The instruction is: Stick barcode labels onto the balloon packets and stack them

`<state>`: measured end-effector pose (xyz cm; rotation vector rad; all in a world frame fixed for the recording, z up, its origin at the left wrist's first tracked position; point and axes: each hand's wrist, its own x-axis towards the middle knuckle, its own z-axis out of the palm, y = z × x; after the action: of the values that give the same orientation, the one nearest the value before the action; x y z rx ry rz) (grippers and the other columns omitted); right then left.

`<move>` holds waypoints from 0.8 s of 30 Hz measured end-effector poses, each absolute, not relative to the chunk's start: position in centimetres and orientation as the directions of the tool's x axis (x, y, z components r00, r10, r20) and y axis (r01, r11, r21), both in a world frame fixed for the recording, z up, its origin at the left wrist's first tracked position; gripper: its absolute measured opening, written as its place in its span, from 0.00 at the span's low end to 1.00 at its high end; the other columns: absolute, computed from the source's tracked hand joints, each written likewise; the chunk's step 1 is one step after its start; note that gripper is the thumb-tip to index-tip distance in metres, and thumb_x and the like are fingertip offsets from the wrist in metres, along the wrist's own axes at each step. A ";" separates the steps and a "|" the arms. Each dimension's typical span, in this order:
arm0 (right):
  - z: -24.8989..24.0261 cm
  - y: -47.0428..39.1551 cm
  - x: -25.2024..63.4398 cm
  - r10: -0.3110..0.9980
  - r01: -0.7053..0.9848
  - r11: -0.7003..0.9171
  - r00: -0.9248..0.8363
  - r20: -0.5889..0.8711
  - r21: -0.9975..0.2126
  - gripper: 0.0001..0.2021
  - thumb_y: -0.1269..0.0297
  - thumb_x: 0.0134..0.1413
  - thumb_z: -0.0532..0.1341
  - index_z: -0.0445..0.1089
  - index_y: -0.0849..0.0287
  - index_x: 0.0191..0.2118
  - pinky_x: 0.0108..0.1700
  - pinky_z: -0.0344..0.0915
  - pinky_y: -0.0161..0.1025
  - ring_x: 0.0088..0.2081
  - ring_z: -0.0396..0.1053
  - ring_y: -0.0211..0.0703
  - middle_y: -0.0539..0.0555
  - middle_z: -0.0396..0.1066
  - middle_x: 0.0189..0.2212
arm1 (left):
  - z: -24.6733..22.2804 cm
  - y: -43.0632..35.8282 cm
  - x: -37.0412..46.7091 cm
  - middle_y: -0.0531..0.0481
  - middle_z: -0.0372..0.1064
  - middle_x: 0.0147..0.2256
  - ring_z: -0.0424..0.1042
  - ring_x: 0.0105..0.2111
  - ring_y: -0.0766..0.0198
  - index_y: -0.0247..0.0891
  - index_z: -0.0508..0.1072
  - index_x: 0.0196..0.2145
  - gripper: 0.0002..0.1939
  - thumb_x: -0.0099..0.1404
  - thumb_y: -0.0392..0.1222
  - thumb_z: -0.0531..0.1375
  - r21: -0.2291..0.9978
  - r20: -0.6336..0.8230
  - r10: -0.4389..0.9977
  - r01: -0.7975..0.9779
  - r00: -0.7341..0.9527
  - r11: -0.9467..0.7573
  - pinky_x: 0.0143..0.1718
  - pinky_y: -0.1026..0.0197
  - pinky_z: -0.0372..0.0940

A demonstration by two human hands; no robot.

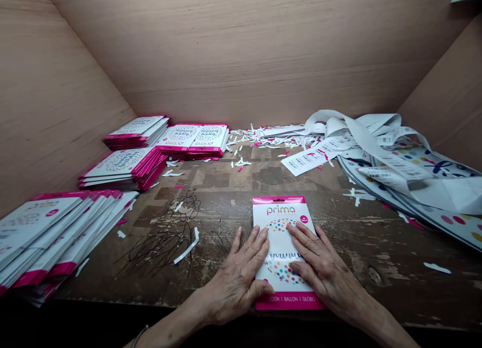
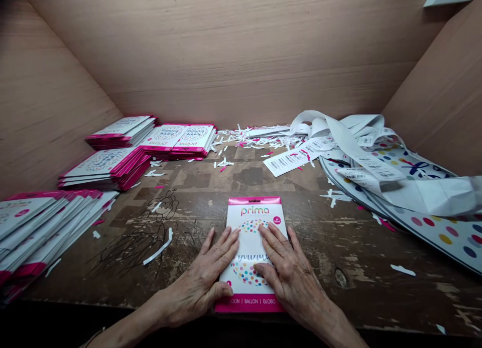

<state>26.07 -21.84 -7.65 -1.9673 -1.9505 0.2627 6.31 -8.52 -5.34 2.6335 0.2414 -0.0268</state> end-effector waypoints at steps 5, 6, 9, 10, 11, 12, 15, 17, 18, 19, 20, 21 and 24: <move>-7.9 -21.9 26.0 0.992 0.943 0.022 0.021 0.125 -0.331 0.25 0.59 0.61 0.47 0.46 0.60 0.62 0.61 0.43 0.58 0.62 0.42 0.48 0.55 0.46 0.61 | -5.0 -8.7 6.3 0.39 0.33 0.63 0.32 0.62 0.50 0.37 0.33 0.63 0.36 0.65 0.53 0.45 0.431 -0.067 0.138 0.154 0.988 -0.889 0.59 0.39 0.28; -8.0 -22.0 26.0 0.992 0.947 0.024 0.018 0.126 -0.322 0.25 0.59 0.61 0.47 0.46 0.60 0.62 0.61 0.43 0.57 0.62 0.42 0.48 0.55 0.46 0.61 | -4.9 -8.8 6.3 0.38 0.33 0.63 0.32 0.62 0.50 0.36 0.32 0.63 0.37 0.65 0.54 0.46 0.423 -0.066 0.138 0.153 0.988 -0.893 0.59 0.39 0.29; -8.3 -22.2 26.1 0.991 0.951 0.027 0.015 0.134 -0.309 0.26 0.59 0.61 0.48 0.45 0.59 0.62 0.61 0.42 0.57 0.62 0.42 0.48 0.55 0.45 0.62 | -4.9 -9.0 6.3 0.36 0.33 0.63 0.33 0.62 0.48 0.36 0.31 0.63 0.39 0.63 0.57 0.46 0.405 -0.053 0.140 0.149 0.989 -0.902 0.58 0.37 0.31; -8.3 -22.2 26.1 0.991 0.952 0.029 0.014 0.137 -0.305 0.26 0.59 0.61 0.48 0.45 0.59 0.62 0.61 0.41 0.58 0.62 0.42 0.48 0.56 0.45 0.62 | -4.9 -9.1 6.3 0.35 0.34 0.63 0.33 0.62 0.47 0.36 0.31 0.63 0.41 0.63 0.58 0.47 0.396 -0.046 0.142 0.149 0.989 -0.906 0.58 0.37 0.32; -8.3 -22.3 26.1 0.991 0.954 0.030 0.011 0.135 -0.298 0.26 0.59 0.61 0.48 0.45 0.59 0.62 0.61 0.41 0.58 0.62 0.42 0.48 0.56 0.45 0.62 | -4.9 -9.1 6.3 0.35 0.34 0.63 0.34 0.62 0.47 0.35 0.30 0.63 0.42 0.61 0.59 0.47 0.386 -0.038 0.145 0.149 0.989 -0.910 0.58 0.36 0.33; -8.2 -22.3 26.0 0.991 0.957 0.030 0.008 0.132 -0.288 0.26 0.58 0.61 0.48 0.45 0.60 0.62 0.60 0.41 0.59 0.62 0.42 0.48 0.56 0.45 0.62 | -4.9 -9.2 6.3 0.34 0.34 0.62 0.34 0.62 0.47 0.35 0.29 0.63 0.44 0.61 0.60 0.47 0.374 -0.033 0.147 0.148 0.989 -0.916 0.58 0.36 0.34; -7.9 -22.3 25.8 0.993 0.970 0.027 0.002 0.117 -0.241 0.27 0.56 0.61 0.47 0.43 0.61 0.62 0.60 0.41 0.59 0.63 0.40 0.48 0.56 0.42 0.62 | -5.0 -9.2 6.4 0.33 0.34 0.62 0.33 0.62 0.47 0.34 0.26 0.62 0.46 0.59 0.62 0.46 0.341 -0.030 0.144 0.146 0.989 -0.929 0.58 0.36 0.35; -7.7 -22.3 25.5 0.994 0.978 0.008 0.016 0.110 -0.209 0.28 0.55 0.61 0.46 0.43 0.61 0.62 0.60 0.42 0.59 0.63 0.39 0.49 0.57 0.41 0.63 | -5.1 -9.3 6.4 0.33 0.33 0.62 0.33 0.62 0.47 0.34 0.26 0.62 0.47 0.59 0.63 0.46 0.327 -0.029 0.142 0.144 0.989 -0.934 0.58 0.36 0.35; -7.7 -22.4 25.3 0.994 0.981 -0.007 0.027 0.104 -0.194 0.28 0.54 0.61 0.46 0.43 0.62 0.62 0.59 0.42 0.60 0.63 0.39 0.49 0.57 0.40 0.63 | -5.1 -9.3 6.4 0.33 0.33 0.62 0.33 0.62 0.47 0.34 0.26 0.62 0.47 0.58 0.63 0.46 0.321 -0.030 0.142 0.144 0.989 -0.936 0.58 0.36 0.35; -7.7 -22.4 25.1 0.994 0.983 -0.022 0.040 0.097 -0.181 0.28 0.54 0.61 0.46 0.44 0.63 0.62 0.59 0.42 0.61 0.63 0.39 0.50 0.58 0.40 0.63 | -5.2 -9.3 6.4 0.33 0.33 0.62 0.33 0.62 0.46 0.34 0.26 0.62 0.48 0.58 0.64 0.46 0.316 -0.031 0.141 0.144 0.989 -0.938 0.58 0.36 0.35; -7.8 -22.4 25.0 0.995 0.985 -0.036 0.052 0.089 -0.169 0.29 0.53 0.60 0.45 0.45 0.64 0.62 0.59 0.42 0.61 0.63 0.39 0.51 0.58 0.39 0.63 | -5.2 -9.3 6.4 0.33 0.33 0.62 0.32 0.62 0.46 0.34 0.26 0.62 0.49 0.57 0.65 0.46 0.313 -0.033 0.141 0.144 0.989 -0.939 0.58 0.35 0.35; -7.8 -22.4 24.9 0.995 0.986 -0.048 0.062 0.084 -0.160 0.29 0.52 0.60 0.45 0.45 0.64 0.62 0.59 0.42 0.62 0.63 0.39 0.51 0.59 0.39 0.63 | -5.2 -9.3 6.4 0.32 0.33 0.62 0.32 0.62 0.46 0.33 0.25 0.62 0.49 0.57 0.65 0.46 0.310 -0.036 0.142 0.146 0.989 -0.939 0.58 0.35 0.35; -8.1 -22.4 24.7 0.994 0.987 -0.064 0.077 0.080 -0.150 0.30 0.51 0.60 0.45 0.45 0.65 0.62 0.59 0.42 0.62 0.63 0.39 0.51 0.59 0.39 0.63 | -5.1 -9.4 6.5 0.32 0.32 0.62 0.32 0.62 0.46 0.32 0.26 0.62 0.50 0.56 0.66 0.46 0.312 -0.049 0.149 0.157 0.988 -0.937 0.57 0.35 0.36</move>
<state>24.71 -22.44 -8.06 -2.1776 -2.0274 0.0656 6.49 -9.42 -5.09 2.8127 0.2222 -0.0350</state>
